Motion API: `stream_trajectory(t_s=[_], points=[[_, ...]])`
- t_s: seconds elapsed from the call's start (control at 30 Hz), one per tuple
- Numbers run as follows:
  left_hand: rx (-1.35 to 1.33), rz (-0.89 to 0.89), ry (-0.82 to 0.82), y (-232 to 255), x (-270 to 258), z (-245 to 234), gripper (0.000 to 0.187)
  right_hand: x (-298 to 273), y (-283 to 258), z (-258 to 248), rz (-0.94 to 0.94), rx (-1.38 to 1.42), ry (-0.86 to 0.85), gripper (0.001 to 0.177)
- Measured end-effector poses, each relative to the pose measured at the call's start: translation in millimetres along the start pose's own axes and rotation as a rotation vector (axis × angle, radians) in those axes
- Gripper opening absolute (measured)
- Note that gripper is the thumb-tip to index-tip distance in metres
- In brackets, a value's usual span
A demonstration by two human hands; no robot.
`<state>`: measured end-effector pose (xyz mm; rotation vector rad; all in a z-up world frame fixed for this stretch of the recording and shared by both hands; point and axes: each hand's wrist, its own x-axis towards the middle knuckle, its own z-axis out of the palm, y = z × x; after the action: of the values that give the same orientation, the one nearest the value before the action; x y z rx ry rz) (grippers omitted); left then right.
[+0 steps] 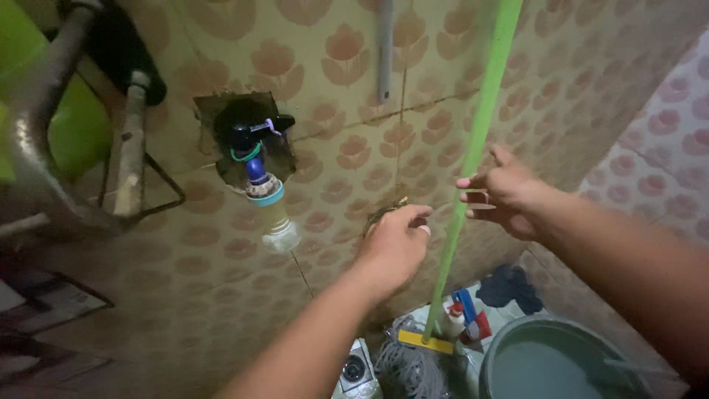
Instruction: Assembling and inspecting a mop and a cleaning tool in a bathroom.
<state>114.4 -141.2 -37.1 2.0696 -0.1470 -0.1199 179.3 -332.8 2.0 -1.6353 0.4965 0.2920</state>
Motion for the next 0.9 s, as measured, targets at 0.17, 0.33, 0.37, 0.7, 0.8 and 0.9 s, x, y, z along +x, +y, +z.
stream_trajectory(t_s=[0.17, 0.33, 0.37, 0.7, 0.8, 0.9], points=[[0.022, -0.093, -0.043, 17.9, -5.5, -10.6, 0.04, 5.3, 0.8, -1.1, 0.0, 0.06, -0.079, 0.068], [0.088, -0.122, -0.024, 23.1, -10.2, -18.3, 0.04, 7.3, -0.3, 9.2, 0.029, 0.086, -0.083, 0.062], [0.056, -0.086, -0.023, 17.6, -8.9, -17.6, 0.039, 13.8, 3.1, 7.9, 0.033, 0.124, -0.08, 0.057], [-0.006, -0.04, -0.035, 5.1, -3.4, -13.0, 0.039, 28.2, 47.4, 11.3, -0.102, -0.156, 0.058, 0.046], [0.024, -0.017, -0.001, 1.8, 3.0, 0.2, 0.043, 30.2, 77.1, 10.1, -0.187, -0.342, 0.099, 0.044], [-0.03, -0.079, -0.077, 27.8, -8.7, -1.2, 0.058, 39.3, 115.9, 4.2, -0.117, -0.357, 0.088, 0.037]])
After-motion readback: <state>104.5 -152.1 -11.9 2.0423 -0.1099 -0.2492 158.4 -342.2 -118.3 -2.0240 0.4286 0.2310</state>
